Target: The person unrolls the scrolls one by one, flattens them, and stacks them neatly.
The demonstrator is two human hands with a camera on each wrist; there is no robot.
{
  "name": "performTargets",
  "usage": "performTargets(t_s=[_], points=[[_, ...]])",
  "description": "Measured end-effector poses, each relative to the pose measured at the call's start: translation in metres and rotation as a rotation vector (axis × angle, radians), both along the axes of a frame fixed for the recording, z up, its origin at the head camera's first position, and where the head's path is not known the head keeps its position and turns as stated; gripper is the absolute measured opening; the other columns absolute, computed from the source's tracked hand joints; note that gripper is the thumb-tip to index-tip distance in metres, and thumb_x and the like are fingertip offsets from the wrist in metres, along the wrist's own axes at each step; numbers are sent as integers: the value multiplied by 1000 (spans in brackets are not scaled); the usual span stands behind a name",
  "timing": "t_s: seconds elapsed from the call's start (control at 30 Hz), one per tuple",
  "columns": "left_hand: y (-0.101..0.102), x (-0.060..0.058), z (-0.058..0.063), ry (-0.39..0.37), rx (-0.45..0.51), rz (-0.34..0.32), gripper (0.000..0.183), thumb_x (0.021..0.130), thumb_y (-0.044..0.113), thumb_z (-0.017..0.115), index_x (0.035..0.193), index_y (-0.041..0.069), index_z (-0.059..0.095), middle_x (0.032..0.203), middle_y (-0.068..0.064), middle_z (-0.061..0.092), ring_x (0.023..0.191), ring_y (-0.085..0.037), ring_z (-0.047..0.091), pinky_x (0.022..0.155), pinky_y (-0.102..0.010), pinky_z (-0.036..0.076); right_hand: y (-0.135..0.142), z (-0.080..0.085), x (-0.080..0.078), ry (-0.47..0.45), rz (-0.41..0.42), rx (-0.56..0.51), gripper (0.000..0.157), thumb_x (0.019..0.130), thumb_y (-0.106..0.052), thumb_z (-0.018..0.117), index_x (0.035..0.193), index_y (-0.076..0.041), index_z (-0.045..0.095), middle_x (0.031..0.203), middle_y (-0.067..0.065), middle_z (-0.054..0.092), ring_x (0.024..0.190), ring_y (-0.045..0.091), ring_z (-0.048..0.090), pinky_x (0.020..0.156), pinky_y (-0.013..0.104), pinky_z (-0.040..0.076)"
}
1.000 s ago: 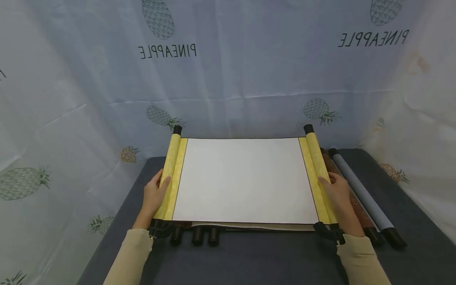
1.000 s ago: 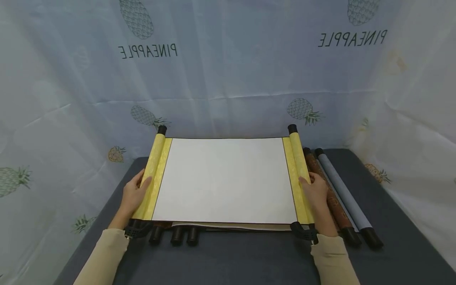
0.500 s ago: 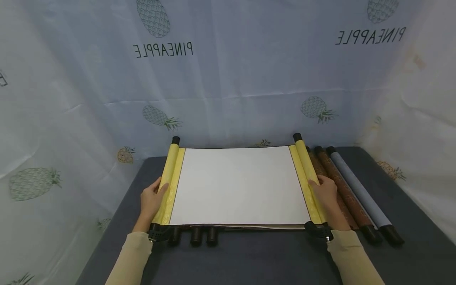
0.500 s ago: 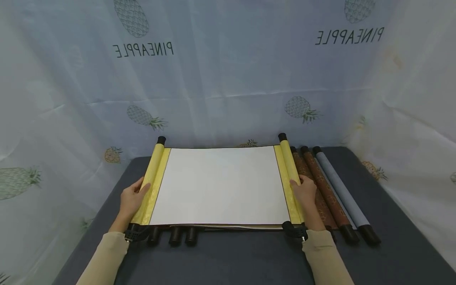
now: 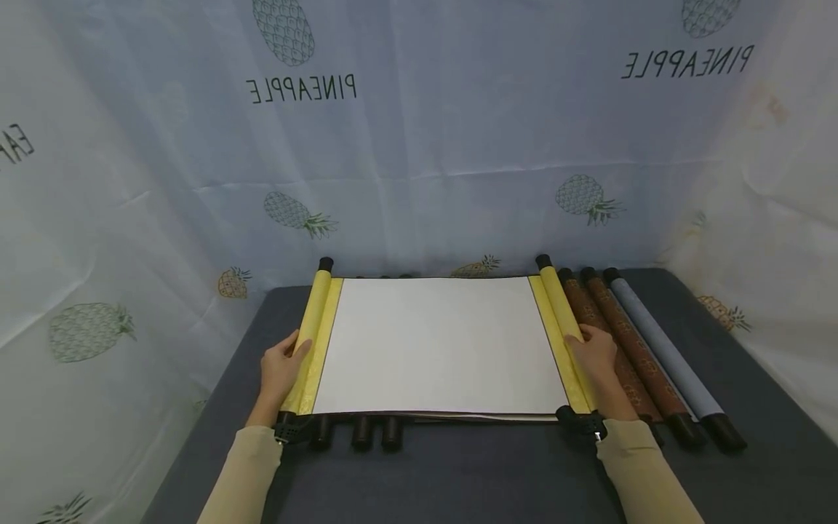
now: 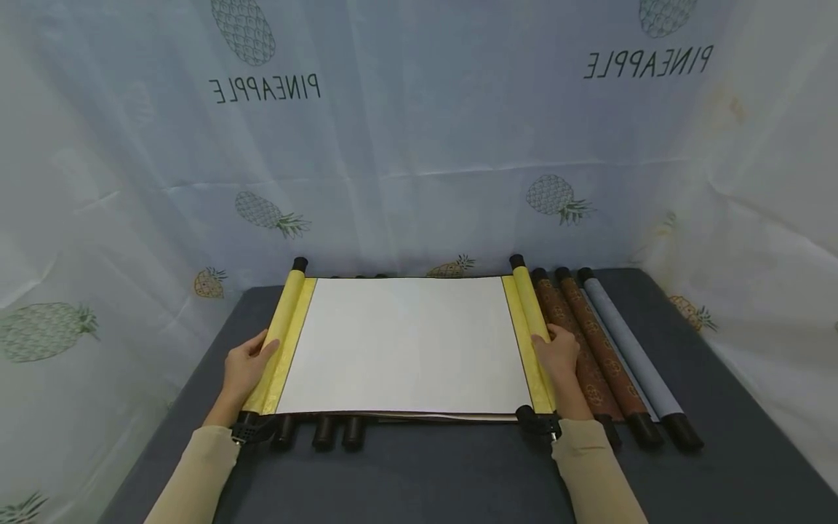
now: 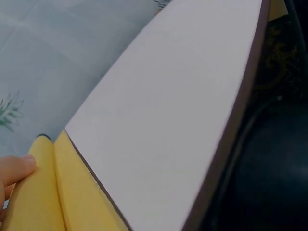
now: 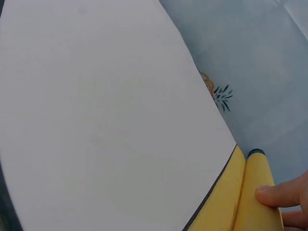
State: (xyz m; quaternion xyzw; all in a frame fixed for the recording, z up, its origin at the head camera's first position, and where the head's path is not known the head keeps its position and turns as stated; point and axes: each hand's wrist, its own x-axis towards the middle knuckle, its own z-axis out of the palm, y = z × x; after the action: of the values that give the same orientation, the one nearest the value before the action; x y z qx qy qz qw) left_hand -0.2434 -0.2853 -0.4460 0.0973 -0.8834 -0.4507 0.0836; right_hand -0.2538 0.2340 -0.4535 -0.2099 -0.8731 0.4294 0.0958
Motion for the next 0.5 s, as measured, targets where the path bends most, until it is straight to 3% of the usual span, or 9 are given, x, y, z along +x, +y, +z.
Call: performTargets(t_s=[0.2,0.33,0.5], points=[[0,0,-7,-44,3,-12,59,99,30,52,147,1,35,147,-25,44,128,-39,52,92,-39,54,0,-2,-2,-8,-3,4,50,92,-15,58,133,12,49,124,35,57,99,43,62,77,45,53],[1,0,-9,-58,-9,-18,58,99,27,53,147,0,35,145,-27,46,126,-41,53,88,-37,56,-1,-4,-3,-29,-19,-7,51,91,-15,60,135,9,49,128,34,56,101,43,62,81,47,54],[2,-2,-13,-77,-26,-32,58,97,22,53,147,-2,34,144,-29,46,125,-42,54,92,-42,55,-1,-8,-4,-1,-74,-25,49,87,-12,63,132,6,54,126,31,59,96,39,61,78,44,53]])
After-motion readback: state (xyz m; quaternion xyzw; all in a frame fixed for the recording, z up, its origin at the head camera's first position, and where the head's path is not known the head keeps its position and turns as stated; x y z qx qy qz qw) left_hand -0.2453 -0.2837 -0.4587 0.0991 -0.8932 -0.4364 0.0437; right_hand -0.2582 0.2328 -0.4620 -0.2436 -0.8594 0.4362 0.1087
